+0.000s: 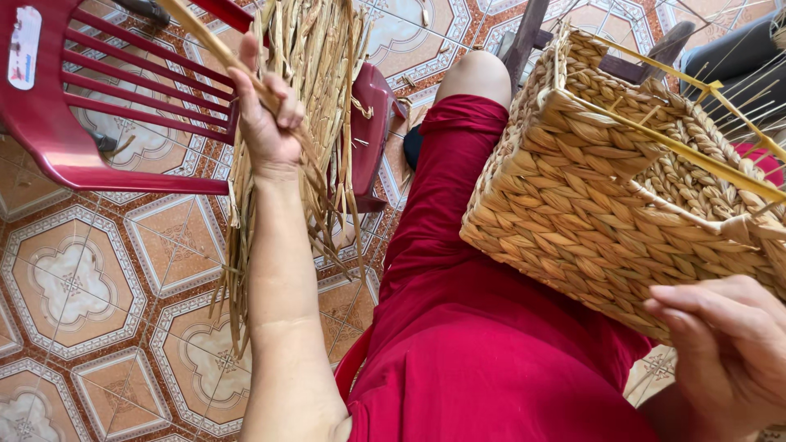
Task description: The person weaves a rectangular basket by hand, interlacing dried palm strips through a yellow plastic frame. They repeatedly pull strips through the weave, adjust tension, and rotate the basket to continue the pattern.
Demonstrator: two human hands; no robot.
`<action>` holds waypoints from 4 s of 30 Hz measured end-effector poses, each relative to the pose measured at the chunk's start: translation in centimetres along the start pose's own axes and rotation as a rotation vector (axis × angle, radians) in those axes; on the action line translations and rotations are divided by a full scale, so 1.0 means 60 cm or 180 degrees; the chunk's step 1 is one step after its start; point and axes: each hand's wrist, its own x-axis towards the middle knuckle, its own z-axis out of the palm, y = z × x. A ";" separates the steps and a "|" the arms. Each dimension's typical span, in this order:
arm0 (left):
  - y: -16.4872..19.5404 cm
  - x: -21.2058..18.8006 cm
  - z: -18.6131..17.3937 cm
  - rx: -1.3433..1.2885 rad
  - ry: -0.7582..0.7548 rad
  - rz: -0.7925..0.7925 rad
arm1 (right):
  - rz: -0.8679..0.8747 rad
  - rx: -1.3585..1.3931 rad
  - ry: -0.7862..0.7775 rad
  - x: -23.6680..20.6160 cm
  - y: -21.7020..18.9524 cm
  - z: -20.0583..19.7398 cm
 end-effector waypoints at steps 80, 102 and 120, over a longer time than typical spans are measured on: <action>-0.140 -0.180 0.609 0.2902 -0.2596 0.1365 | -0.0128 -0.2265 0.0249 0.063 -0.105 -0.125; -0.132 -0.179 0.616 0.3116 -0.2805 0.1275 | -0.0257 -0.3180 -0.0052 0.109 -0.051 -0.090; -0.137 -0.153 0.631 0.2691 -0.2842 -0.0272 | 0.0015 -0.3409 -0.0093 0.026 -0.042 -0.095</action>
